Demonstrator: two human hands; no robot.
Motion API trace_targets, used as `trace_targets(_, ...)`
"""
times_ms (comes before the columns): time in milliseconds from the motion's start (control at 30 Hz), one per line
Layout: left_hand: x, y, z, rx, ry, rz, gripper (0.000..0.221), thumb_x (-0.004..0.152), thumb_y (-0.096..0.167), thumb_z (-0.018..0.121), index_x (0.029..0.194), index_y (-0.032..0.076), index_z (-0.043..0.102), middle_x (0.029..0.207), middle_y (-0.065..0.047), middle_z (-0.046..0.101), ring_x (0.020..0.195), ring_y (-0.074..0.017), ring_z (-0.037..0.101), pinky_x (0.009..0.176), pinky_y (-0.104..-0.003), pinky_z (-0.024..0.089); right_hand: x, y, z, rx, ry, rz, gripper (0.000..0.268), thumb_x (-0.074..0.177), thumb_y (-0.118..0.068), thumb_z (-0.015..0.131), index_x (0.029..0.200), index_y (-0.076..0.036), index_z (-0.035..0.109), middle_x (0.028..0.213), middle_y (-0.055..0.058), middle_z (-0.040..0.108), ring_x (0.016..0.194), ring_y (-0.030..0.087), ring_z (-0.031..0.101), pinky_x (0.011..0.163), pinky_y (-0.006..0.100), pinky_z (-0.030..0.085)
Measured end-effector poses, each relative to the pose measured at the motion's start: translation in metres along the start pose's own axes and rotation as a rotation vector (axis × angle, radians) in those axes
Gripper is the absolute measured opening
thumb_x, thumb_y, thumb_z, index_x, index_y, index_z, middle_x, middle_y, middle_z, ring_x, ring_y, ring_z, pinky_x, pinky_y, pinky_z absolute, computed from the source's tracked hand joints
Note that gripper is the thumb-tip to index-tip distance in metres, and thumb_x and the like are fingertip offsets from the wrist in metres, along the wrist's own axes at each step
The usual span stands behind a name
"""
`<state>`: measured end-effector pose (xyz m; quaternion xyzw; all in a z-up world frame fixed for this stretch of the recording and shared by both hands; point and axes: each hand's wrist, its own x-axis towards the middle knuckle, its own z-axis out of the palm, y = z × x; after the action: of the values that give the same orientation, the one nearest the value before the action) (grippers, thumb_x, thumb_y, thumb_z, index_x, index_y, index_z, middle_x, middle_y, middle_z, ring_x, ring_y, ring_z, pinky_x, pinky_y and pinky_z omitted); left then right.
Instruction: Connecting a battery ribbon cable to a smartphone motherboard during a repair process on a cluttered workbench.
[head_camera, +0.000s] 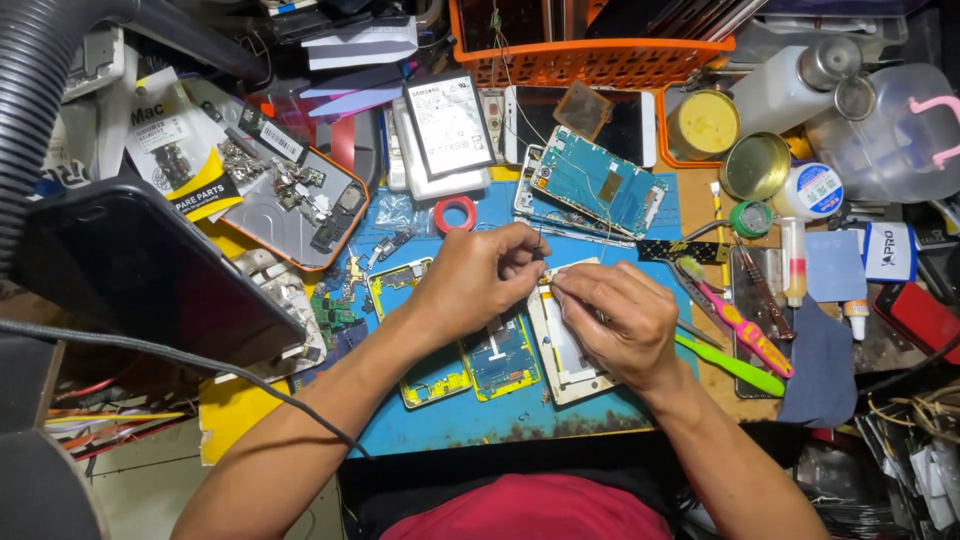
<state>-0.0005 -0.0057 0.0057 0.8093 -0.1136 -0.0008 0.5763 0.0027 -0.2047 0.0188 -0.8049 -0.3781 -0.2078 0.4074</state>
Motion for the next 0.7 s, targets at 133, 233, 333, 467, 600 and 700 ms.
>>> trace_targets(133, 0.001, 0.002, 0.000, 0.003, 0.003, 0.004, 0.018, 0.087, 0.005, 0.072, 0.104, -0.001, 0.074, 0.074, -0.015, 0.075, 0.065, -0.0203, 0.074, 0.060, -0.029, 0.059, 0.000, 0.001, 0.000, -0.001, -0.001, -0.007, 0.007, 0.089, -0.003, 0.075, 0.090, -0.008, 0.080, 0.089, 0.008, 0.078, 0.062, 0.025, 0.067, 0.058, 0.033, 0.055)
trace_targets(233, 0.000, 0.003, -0.001, -0.004, -0.007, -0.010, 0.019, 0.088, 0.005, 0.071, 0.105, -0.002, 0.074, 0.075, -0.016, 0.075, 0.066, -0.0202, 0.073, 0.061, -0.029, 0.060, 0.001, -0.001, -0.001, -0.022, -0.009, -0.001, 0.007, 0.088, -0.003, 0.076, 0.090, -0.009, 0.080, 0.089, 0.008, 0.078, 0.063, 0.025, 0.067, 0.058, 0.033, 0.056)
trace_targets(333, 0.000, 0.004, -0.001, -0.001, -0.006, -0.007, 0.020, 0.088, 0.004, 0.071, 0.106, -0.004, 0.073, 0.075, -0.017, 0.075, 0.066, -0.0210, 0.073, 0.061, -0.029, 0.059, 0.002, -0.002, -0.001, -0.010, -0.006, 0.007, 0.007, 0.088, -0.002, 0.076, 0.089, -0.008, 0.080, 0.087, 0.008, 0.078, 0.061, 0.025, 0.067, 0.056, 0.033, 0.055)
trace_targets(467, 0.000, 0.005, -0.001, -0.006, -0.009, -0.013, 0.020, 0.088, 0.004, 0.071, 0.106, -0.003, 0.073, 0.076, -0.017, 0.076, 0.067, -0.0211, 0.074, 0.061, -0.030, 0.059, 0.002, -0.002, 0.000, -0.026, -0.008, 0.001, 0.008, 0.088, -0.003, 0.076, 0.090, -0.009, 0.080, 0.088, 0.008, 0.078, 0.062, 0.024, 0.067, 0.056, 0.032, 0.055)
trace_targets(600, 0.002, 0.002, 0.001, -0.016, 0.004, -0.011, 0.022, 0.086, 0.006, 0.073, 0.106, -0.002, 0.074, 0.076, -0.016, 0.076, 0.067, -0.0218, 0.074, 0.060, -0.031, 0.059, 0.006, -0.006, -0.002, -0.031, -0.015, 0.000, 0.007, 0.088, -0.006, 0.075, 0.090, -0.010, 0.080, 0.086, 0.007, 0.078, 0.061, 0.023, 0.068, 0.055, 0.032, 0.056)
trace_targets(700, 0.001, 0.007, 0.001, 0.041, -0.028, -0.052, 0.012, 0.089, 0.013, 0.069, 0.099, 0.007, 0.075, 0.078, -0.002, 0.076, 0.073, -0.0119, 0.071, 0.067, -0.027, 0.056, 0.007, -0.004, -0.011, -0.033, -0.114, -0.117, 0.009, 0.089, -0.001, 0.073, 0.097, 0.003, 0.072, 0.093, 0.016, 0.077, 0.077, 0.028, 0.073, 0.067, 0.037, 0.053)
